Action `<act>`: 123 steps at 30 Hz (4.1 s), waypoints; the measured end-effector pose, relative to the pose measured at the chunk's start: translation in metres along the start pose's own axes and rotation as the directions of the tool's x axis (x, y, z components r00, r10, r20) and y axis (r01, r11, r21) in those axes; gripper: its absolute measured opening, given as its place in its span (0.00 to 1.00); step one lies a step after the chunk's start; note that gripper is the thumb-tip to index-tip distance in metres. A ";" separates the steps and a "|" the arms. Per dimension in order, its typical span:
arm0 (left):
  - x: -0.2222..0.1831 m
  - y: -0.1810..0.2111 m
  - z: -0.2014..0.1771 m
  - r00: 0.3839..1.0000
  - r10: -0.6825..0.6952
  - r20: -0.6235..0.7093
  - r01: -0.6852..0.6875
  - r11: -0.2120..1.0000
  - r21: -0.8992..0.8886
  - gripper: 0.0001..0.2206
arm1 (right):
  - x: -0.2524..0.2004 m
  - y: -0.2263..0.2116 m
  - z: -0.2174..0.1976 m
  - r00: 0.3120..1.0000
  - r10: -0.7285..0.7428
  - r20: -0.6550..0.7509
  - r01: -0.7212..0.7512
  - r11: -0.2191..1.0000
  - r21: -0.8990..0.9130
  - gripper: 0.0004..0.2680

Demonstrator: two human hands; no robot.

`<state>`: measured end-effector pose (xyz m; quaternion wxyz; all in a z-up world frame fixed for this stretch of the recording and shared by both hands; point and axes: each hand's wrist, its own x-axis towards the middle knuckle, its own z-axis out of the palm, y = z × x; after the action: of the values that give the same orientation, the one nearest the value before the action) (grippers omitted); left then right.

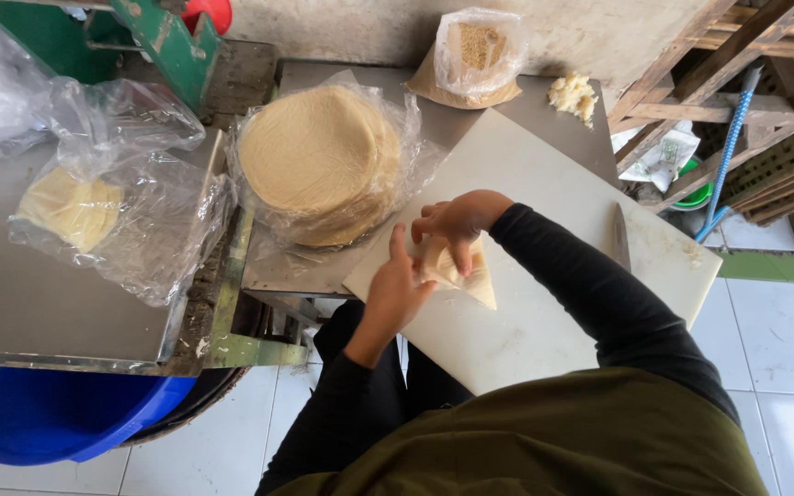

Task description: The person peels thin circular pastry sheets from a stack, lays them on a board, cuts them into four triangular wedges with a knife, and then bundles the wedges into a plastic bag.

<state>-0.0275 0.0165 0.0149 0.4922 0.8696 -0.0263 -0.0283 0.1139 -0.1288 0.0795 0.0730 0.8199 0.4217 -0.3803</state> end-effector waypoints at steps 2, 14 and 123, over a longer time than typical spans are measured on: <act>-0.004 -0.010 -0.021 0.995 0.077 -0.063 -0.077 0.997 -0.001 0.41 | 0.002 0.008 0.002 0.998 0.030 0.049 -0.033 0.998 0.061 0.38; -0.030 -0.124 -0.205 0.743 0.168 -0.648 0.378 0.693 0.613 0.20 | -0.012 0.017 0.027 0.997 0.064 0.037 -0.069 0.986 0.150 0.33; -0.074 0.139 0.111 0.399 0.912 0.094 -0.913 0.405 -0.046 0.11 | 0.002 0.159 0.203 0.517 0.665 -0.538 0.751 -0.051 0.658 0.16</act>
<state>-0.1119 -0.1445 0.0787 0.4203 0.7147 -0.5221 0.1999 0.1189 -0.3173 -0.0963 -0.7810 0.6177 0.0012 -0.0917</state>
